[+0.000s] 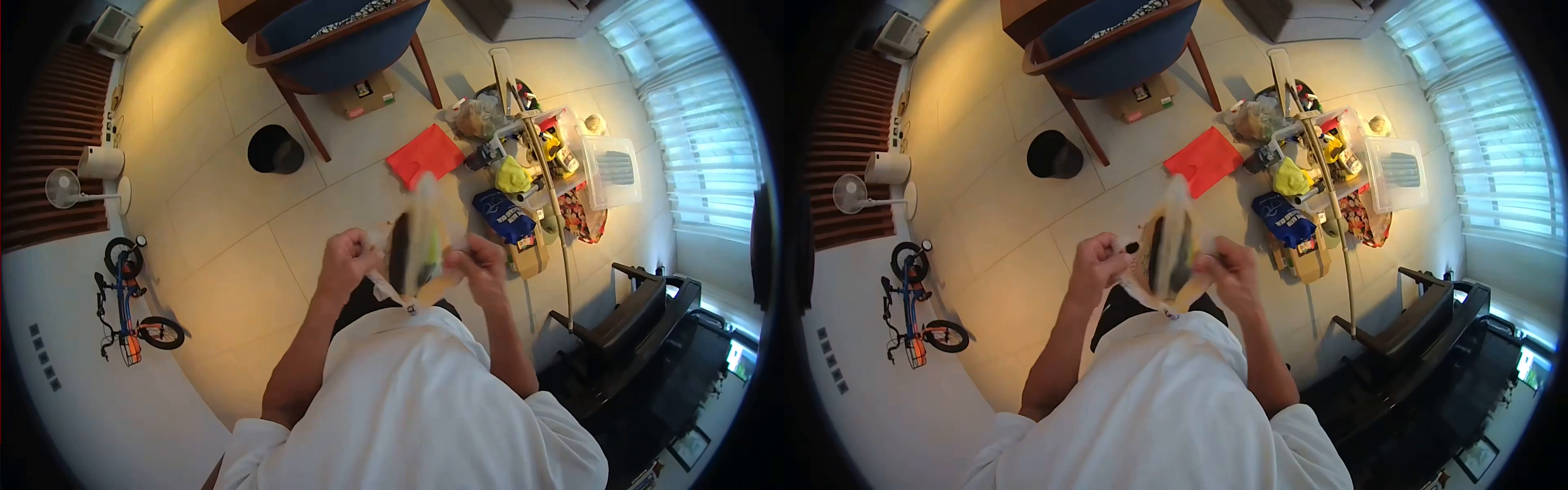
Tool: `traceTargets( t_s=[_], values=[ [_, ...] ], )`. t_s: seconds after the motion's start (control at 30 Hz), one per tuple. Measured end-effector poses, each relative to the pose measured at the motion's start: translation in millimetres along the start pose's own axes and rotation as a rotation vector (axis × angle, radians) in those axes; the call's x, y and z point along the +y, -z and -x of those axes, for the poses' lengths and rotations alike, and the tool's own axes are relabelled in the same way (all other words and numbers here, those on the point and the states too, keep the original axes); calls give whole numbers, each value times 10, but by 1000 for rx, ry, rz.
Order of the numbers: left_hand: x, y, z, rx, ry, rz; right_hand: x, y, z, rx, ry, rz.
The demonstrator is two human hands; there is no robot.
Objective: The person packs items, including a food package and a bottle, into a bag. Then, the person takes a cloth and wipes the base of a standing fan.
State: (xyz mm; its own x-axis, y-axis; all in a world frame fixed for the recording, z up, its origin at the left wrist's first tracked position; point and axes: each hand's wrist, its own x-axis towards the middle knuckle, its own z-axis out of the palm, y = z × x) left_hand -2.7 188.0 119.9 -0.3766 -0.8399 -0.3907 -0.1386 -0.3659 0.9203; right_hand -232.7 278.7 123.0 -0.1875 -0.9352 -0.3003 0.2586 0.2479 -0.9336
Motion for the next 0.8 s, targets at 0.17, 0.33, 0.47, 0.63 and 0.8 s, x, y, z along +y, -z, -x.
traceTargets(
  t_s=[0.17,0.33,0.47,0.63,0.8],
  values=[
    [347,-75,153,16,150,106,-106,310,284,102,34,92],
    [479,-240,131,-77,77,218,-418,58,264,379,277,549],
    [274,-394,93,-107,53,94,-518,-401,118,51,514,658],
    [372,-475,183,-83,-48,-3,110,-683,-330,-246,170,1081],
    [128,-244,84,134,-51,-98,220,-525,-309,-212,115,1033]
  ],
)
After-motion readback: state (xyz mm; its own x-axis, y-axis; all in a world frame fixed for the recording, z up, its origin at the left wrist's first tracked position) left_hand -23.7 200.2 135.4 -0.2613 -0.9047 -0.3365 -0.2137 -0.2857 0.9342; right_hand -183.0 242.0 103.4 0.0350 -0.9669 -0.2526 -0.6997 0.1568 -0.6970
